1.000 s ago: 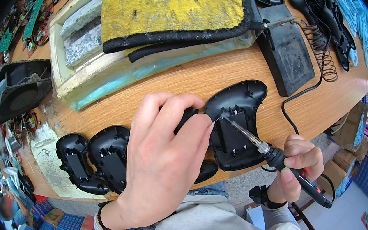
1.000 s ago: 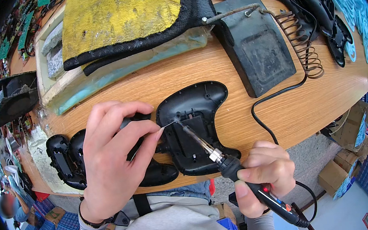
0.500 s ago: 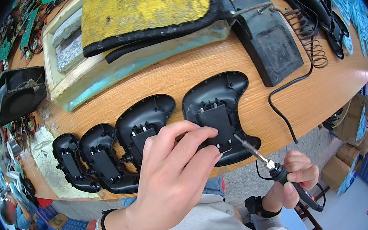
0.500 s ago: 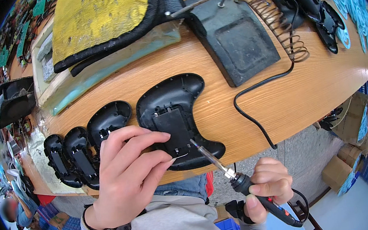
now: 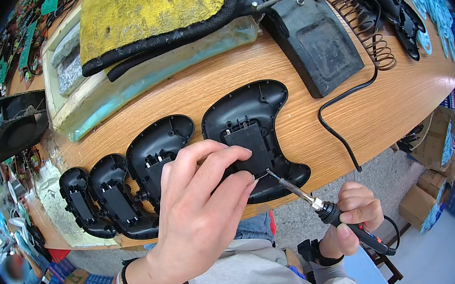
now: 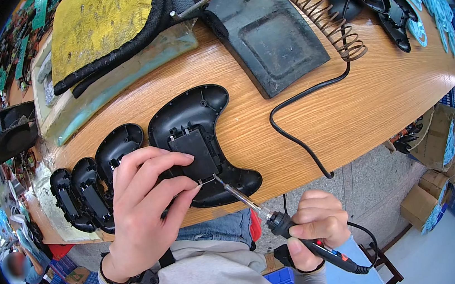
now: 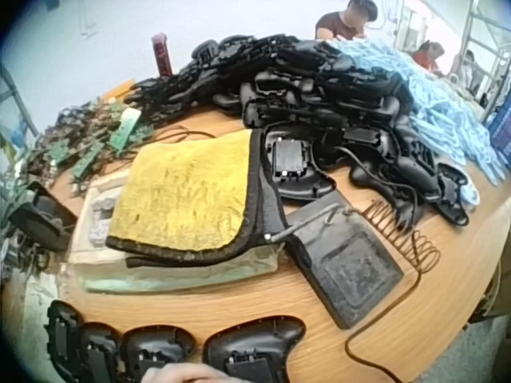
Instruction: Soldering wires and components onto circuit boards and into plastic housings.
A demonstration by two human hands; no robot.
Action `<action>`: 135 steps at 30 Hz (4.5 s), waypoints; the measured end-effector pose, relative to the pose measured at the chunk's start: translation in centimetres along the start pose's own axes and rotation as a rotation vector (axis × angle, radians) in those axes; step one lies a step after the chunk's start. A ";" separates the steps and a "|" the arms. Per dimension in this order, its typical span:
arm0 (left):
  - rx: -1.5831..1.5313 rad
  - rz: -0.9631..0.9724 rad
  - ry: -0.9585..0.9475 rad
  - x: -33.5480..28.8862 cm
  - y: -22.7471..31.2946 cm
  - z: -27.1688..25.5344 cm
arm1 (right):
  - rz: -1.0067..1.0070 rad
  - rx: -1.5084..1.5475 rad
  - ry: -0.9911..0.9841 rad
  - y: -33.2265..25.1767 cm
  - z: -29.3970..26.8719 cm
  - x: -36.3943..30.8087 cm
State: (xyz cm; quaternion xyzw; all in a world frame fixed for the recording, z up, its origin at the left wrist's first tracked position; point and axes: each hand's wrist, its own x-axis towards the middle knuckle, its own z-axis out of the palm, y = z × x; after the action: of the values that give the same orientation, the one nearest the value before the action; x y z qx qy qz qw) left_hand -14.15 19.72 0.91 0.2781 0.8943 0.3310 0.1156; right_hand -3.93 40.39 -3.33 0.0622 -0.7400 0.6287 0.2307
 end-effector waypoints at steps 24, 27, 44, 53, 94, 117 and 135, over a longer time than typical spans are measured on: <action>-0.265 -0.225 0.174 -4.2 -1.6 -5.7 | -0.156 -0.062 0.270 0.4 0.0 -0.6; -0.449 -0.547 0.542 -11.9 -3.3 -10.6 | -0.022 0.070 0.526 0.5 1.0 -0.5; -0.404 -0.578 0.935 -19.6 -33.0 -35.7 | -0.419 -0.447 0.456 -1.9 4.3 2.7; -0.208 -0.709 1.028 -19.6 -45.1 -36.8 | -0.286 -0.134 0.512 -3.3 7.1 2.4; 0.614 -0.171 0.505 -16.4 -24.1 -26.2 | -0.259 -0.007 0.494 -4.2 9.9 3.7; 0.694 -0.137 0.145 -25.4 -17.1 -21.6 | -0.187 -0.041 0.436 -3.7 7.3 2.1; 0.398 -0.130 0.444 -15.2 -20.6 -18.6 | -0.020 0.052 0.266 -4.3 9.4 2.2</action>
State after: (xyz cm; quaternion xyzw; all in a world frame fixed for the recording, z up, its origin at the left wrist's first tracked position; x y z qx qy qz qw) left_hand -17.64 -11.71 1.73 0.1584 0.9609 0.1941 -0.1182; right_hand -6.71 30.93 0.48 -0.0085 -0.6857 0.6481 0.3312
